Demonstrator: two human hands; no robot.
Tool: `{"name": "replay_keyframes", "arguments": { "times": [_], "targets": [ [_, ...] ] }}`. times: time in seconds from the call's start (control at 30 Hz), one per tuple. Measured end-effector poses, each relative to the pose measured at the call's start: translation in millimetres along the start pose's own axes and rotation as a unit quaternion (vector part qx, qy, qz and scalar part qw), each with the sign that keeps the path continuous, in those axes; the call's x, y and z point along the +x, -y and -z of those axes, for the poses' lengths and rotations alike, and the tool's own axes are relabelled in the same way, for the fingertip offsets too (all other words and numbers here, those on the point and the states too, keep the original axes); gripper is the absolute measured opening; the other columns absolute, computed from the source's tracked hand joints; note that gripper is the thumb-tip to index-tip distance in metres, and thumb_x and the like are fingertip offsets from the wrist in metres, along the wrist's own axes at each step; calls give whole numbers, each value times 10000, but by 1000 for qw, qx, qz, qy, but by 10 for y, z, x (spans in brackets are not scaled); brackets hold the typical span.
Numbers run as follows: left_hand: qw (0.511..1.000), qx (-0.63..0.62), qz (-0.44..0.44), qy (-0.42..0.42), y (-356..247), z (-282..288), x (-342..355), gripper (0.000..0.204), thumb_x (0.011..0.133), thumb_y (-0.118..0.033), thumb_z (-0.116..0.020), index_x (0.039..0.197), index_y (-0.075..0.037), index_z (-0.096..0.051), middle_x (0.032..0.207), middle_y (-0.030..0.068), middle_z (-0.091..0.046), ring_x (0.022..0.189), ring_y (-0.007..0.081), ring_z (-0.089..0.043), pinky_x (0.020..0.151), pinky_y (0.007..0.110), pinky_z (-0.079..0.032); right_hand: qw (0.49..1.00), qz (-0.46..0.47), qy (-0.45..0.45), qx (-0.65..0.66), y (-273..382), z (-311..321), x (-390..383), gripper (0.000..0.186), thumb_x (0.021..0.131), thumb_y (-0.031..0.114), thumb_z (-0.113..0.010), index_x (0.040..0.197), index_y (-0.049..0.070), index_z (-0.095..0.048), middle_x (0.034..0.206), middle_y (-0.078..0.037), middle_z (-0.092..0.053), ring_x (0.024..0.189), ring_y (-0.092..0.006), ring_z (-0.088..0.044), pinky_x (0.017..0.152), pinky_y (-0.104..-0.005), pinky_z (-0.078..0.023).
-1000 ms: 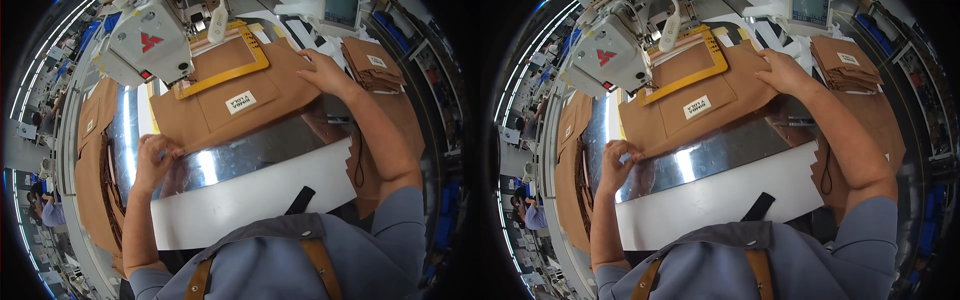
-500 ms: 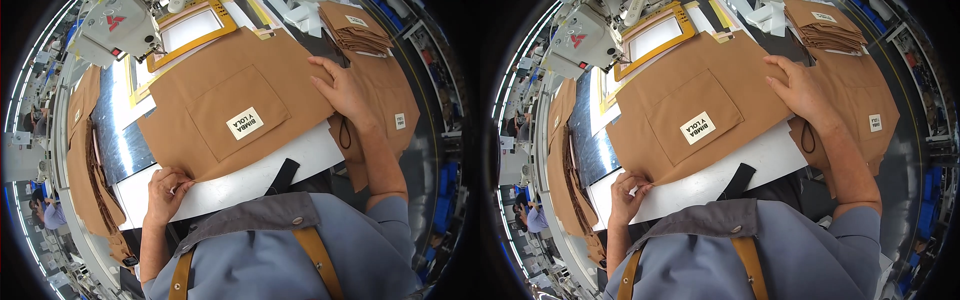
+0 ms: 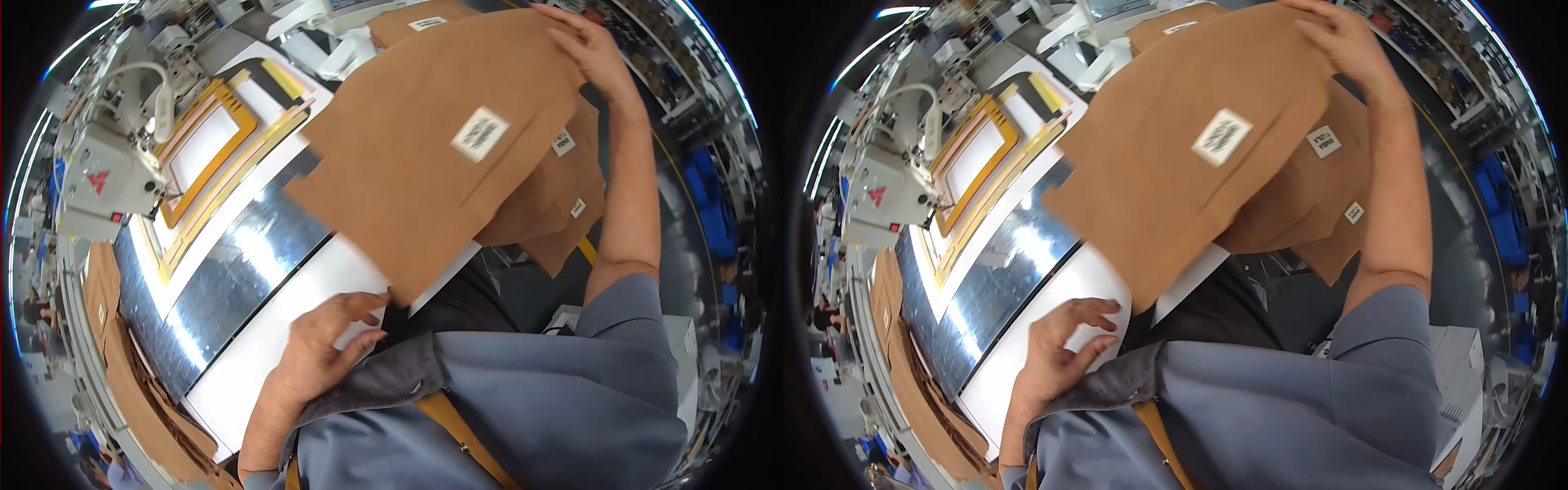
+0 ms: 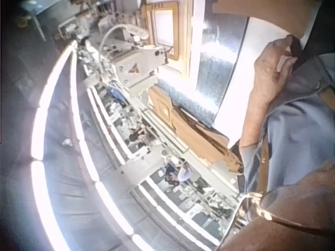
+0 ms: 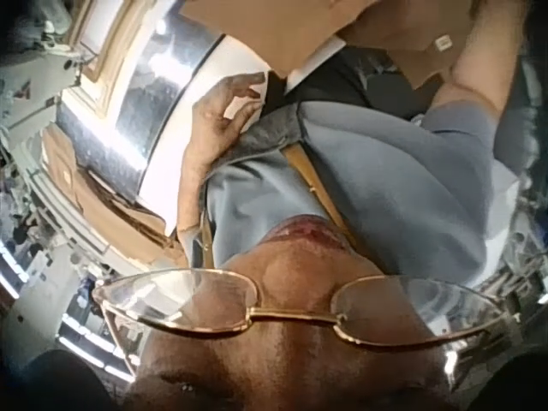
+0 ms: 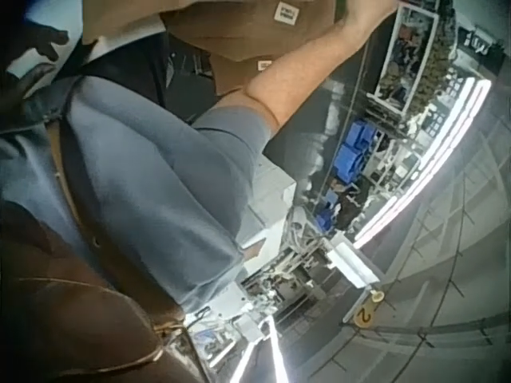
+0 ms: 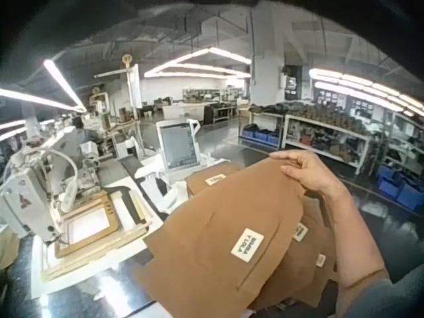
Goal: Sewing a pocket onto a leather bag piece using an industrial sewing machine.
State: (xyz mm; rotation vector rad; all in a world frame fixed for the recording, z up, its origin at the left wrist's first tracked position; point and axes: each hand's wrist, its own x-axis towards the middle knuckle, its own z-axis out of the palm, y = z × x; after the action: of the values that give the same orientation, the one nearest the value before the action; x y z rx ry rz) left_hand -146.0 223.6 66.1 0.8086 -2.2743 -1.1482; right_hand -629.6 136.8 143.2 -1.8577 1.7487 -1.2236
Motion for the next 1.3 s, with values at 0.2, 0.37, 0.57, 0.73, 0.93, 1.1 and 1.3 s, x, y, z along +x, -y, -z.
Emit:
{"name": "replay_keyframes", "arguments": {
  "times": [0.2, 0.37, 0.57, 0.73, 0.93, 1.1, 1.3],
  "targets": [
    [1000, 5, 3, 26, 130, 2, 25, 268, 797, -59, -817, 1043, -50, -710, 1100, 101, -749, 875, 219, -725, 781, 335, -580, 988, -145, -6, -55, -1510, 1324, -401, 421, 1014, 145, -620, 1428, 76, -583, 1416, -72, -604, 1260, -170, -587, 1042, -296, -468],
    [996, 28, 60, -55, 277, 173, -139, 250, 824, -79, -808, 1059, -53, -725, 1068, 90, -757, 815, 188, -713, 746, 304, -538, 872, -148, -157, -439, -2199, 1138, -474, 481, 927, 282, -718, 1362, 94, -639, 1303, -176, -670, 1209, -242, -644, 997, -350, -496],
    [976, 107, 103, -158, 518, 463, -406, 253, 868, -139, -784, 1084, -28, -714, 967, 85, -760, 793, 171, -687, 754, 298, -521, 978, 22, -35, -206, -868, -600, 103, 288, 929, 259, -699, 1155, 86, -741, 1058, -99, -751, 921, -223, -709, 856, -320, -539],
    [954, 85, 142, -251, 715, 577, -582, 190, 912, -109, -749, 1076, -22, -712, 928, 75, -754, 796, 133, -675, 730, 284, -523, 984, 111, 82, -113, -231, -1873, 592, 204, 896, 219, -718, 972, 30, -715, 900, -111, -707, 841, -256, -664, 737, -384, -501],
    [943, 70, 156, -287, 805, 633, -754, 140, 920, -72, -733, 1048, -18, -720, 907, 48, -747, 748, 101, -655, 671, 244, -504, 905, 182, 66, -379, -397, -2503, 1095, 104, 845, 119, -694, 843, 29, -744, 889, -172, -733, 903, -379, -718, 748, -469, -577],
    [933, 42, 174, -312, 875, 726, -806, 134, 909, -57, -736, 1037, -18, -722, 896, 51, -745, 714, 99, -631, 652, 230, -488, 902, 175, 81, -386, -290, -2478, 1067, 100, 839, 100, -689, 816, 22, -747, 866, -210, -726, 847, -371, -723, 713, -465, -574],
    [940, 81, 165, -286, 911, 834, -397, 170, 912, -112, -726, 1033, 7, -731, 884, 83, -747, 752, 122, -660, 704, 270, -520, 992, 64, 91, -57, 414, -2408, 703, 134, 868, 128, -715, 862, -5, -726, 788, -128, -721, 701, -240, -697, 675, -359, -541]
  ]
}}
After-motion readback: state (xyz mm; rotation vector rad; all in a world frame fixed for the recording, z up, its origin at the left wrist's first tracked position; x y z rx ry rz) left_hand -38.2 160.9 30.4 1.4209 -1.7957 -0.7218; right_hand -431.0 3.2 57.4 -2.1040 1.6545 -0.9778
